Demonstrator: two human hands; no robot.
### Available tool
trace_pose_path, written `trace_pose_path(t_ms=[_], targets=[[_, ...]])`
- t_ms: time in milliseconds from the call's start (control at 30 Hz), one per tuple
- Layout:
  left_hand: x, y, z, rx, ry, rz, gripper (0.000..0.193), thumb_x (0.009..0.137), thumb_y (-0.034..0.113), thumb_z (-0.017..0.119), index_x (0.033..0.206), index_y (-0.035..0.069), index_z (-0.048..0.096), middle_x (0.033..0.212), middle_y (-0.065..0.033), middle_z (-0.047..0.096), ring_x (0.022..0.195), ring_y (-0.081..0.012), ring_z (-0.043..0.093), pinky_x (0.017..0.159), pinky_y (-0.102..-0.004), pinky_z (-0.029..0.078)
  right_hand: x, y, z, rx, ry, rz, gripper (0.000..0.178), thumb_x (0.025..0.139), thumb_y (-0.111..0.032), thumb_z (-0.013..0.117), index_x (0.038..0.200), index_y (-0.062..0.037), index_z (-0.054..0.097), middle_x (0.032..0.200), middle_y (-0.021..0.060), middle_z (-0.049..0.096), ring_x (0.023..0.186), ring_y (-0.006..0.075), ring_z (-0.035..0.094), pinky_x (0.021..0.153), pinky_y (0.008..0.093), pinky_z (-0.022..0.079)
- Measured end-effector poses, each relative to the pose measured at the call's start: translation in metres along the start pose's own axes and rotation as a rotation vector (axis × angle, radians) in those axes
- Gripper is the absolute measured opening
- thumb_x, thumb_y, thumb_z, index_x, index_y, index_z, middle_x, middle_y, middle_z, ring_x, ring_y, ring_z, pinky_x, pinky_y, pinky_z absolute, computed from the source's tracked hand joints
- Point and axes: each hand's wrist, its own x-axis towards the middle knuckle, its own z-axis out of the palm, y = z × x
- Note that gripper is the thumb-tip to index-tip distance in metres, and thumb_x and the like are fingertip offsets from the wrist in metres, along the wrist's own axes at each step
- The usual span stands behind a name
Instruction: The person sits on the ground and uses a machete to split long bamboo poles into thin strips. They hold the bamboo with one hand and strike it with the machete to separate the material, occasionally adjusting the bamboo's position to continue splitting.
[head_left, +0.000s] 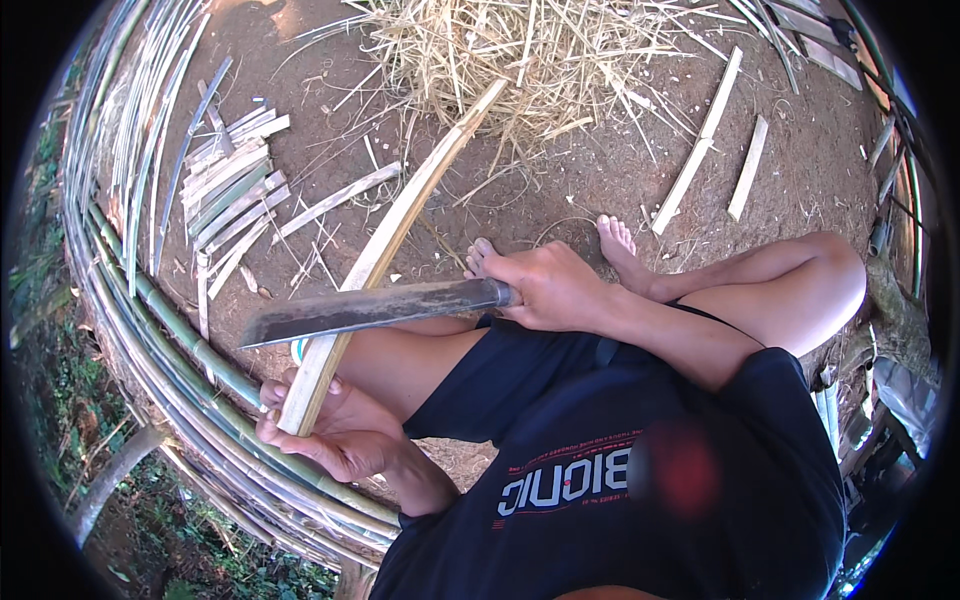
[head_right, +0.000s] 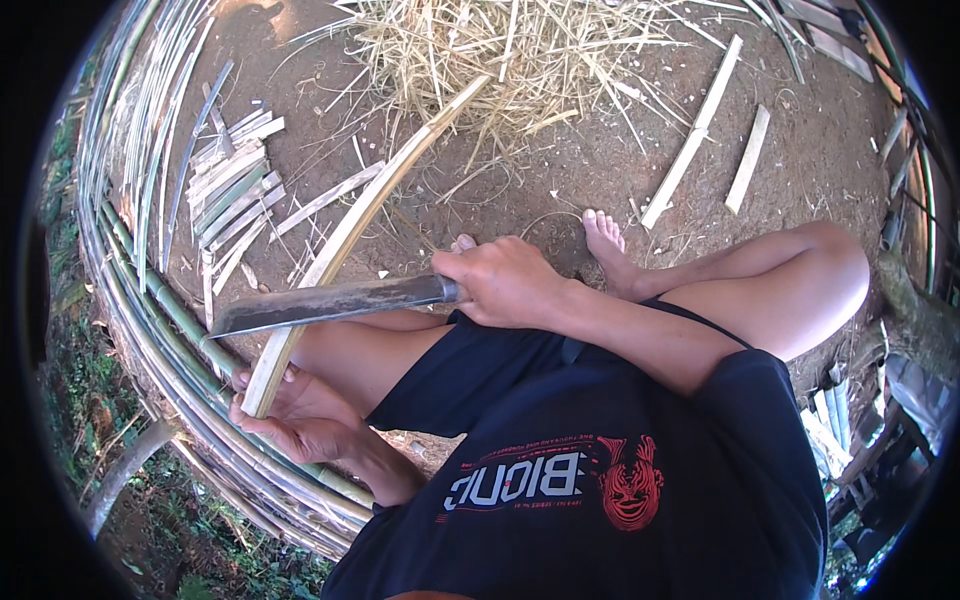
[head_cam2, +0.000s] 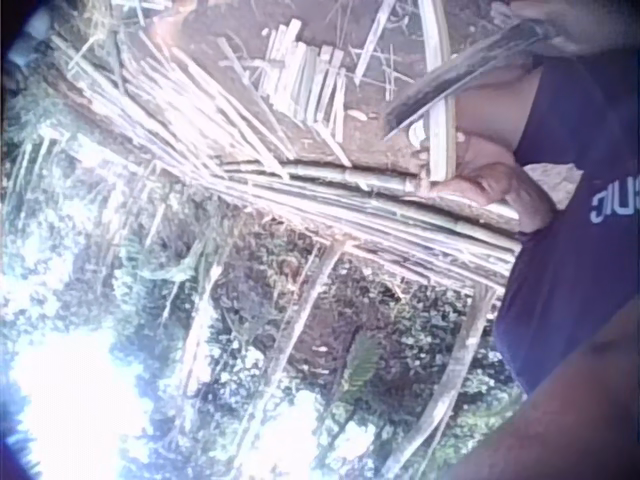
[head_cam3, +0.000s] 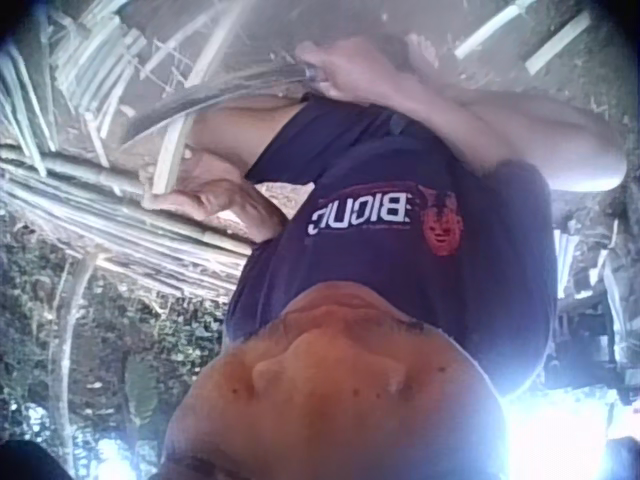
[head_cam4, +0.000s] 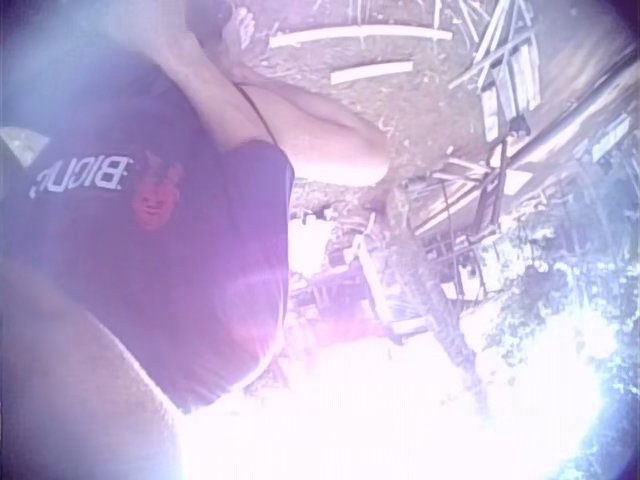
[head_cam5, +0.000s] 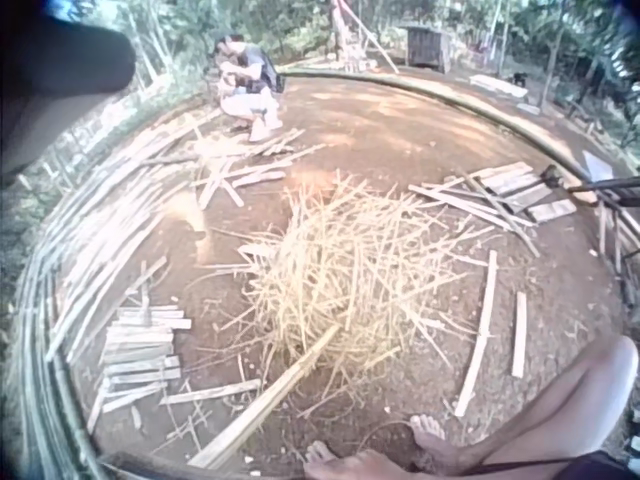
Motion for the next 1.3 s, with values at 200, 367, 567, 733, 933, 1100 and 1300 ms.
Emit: trace_pose_path(t_ms=[200,367,567,733,933,1100,1300], targets=[[-0.018,0.004,-0.005,0.131,-0.033,0.052,0.032,0.096,0.032,0.053,0.119,0.012,0.045,0.115,-0.0107,0.045,0.093,-0.0206,0.055,0.076,-0.0301,0.053,-0.004,-0.013,-0.019,0.067,-0.058,0.247,0.02,0.074,-0.014,0.065,0.088,-0.0059,0.053,0.064,0.0175,0.06,0.062,0.04,0.063,0.056,0.0495,0.05],[-0.028,0.008,0.014,0.154,0.027,0.05,0.034,0.094,0.031,0.058,0.118,0.011,0.045,0.109,-0.0108,0.043,0.087,-0.0192,0.055,0.078,-0.0308,0.05,-0.023,-0.038,-0.022,0.016,-0.13,0.065,0.024,0.075,-0.017,0.068,0.094,-0.0053,0.057,0.068,0.0171,0.063,0.062,0.0375,0.064,0.056,0.0456,0.052],[-0.026,0.007,0.023,0.201,0.032,0.038,0.03,0.096,0.03,0.052,0.118,0.012,0.045,0.106,-0.0098,0.045,0.079,-0.0171,0.056,0.093,-0.0403,0.041,-0.037,-0.056,-0.016,0.099,-0.076,0.086,0.023,0.074,-0.017,0.07,0.084,-0.006,0.053,0.064,0.0133,0.061,0.059,0.034,0.064,0.053,0.0426,0.051],[-0.032,0.016,0.039,0.122,0.04,-0.043,0.024,0.097,0.029,0.054,0.115,0.014,0.047,0.112,-0.0089,0.05,0.075,-0.0164,0.054,0.081,-0.0333,0.047,-0.047,-0.067,-0.013,0.153,-0.04,0.051,0.022,0.073,-0.017,0.072,0.08,-0.0077,0.053,0.058,0.011,0.058,0.056,0.0312,0.063,0.05,0.0404,0.05],[-0.035,0.015,0.044,0.134,0.095,-0.026,0.023,0.097,0.025,0.052,0.114,0.012,0.044,0.11,-0.0086,0.049,0.075,-0.0163,0.053,0.081,-0.0335,0.046,-0.052,-0.054,-0.009,0.15,0.035,0.096,0.017,0.074,-0.008,0.072,0.078,-0.0043,0.055,0.058,0.0134,0.053,0.052,0.0306,0.06,0.047,0.0372,0.042],[-0.044,0.017,0.062,0.13,0.183,-0.054,0.023,0.097,0.025,0.051,0.112,0.01,0.043,0.1,-0.0076,0.046,0.077,-0.017,0.052,0.08,-0.0347,0.045,-0.054,-0.045,-0.003,0.157,0.108,0.086,0.014,0.074,-0.007,0.07,0.079,-0.0042,0.056,0.058,0.0147,0.054,0.053,0.0316,0.06,0.048,0.0367,0.043],[-0.051,0.014,0.05,0.097,0.122,-0.011,0.025,0.098,0.027,0.047,0.115,0.008,0.041,0.105,-0.0116,0.047,0.078,-0.0183,0.051,0.081,-0.0371,0.045,-0.053,-0.05,-0.014,0.183,0.057,0.079,0.014,0.076,-0.006,0.068,0.079,-0.0024,0.055,0.059,0.0157,0.055,0.053,0.0338,0.059,0.049,0.0374,0.042]])
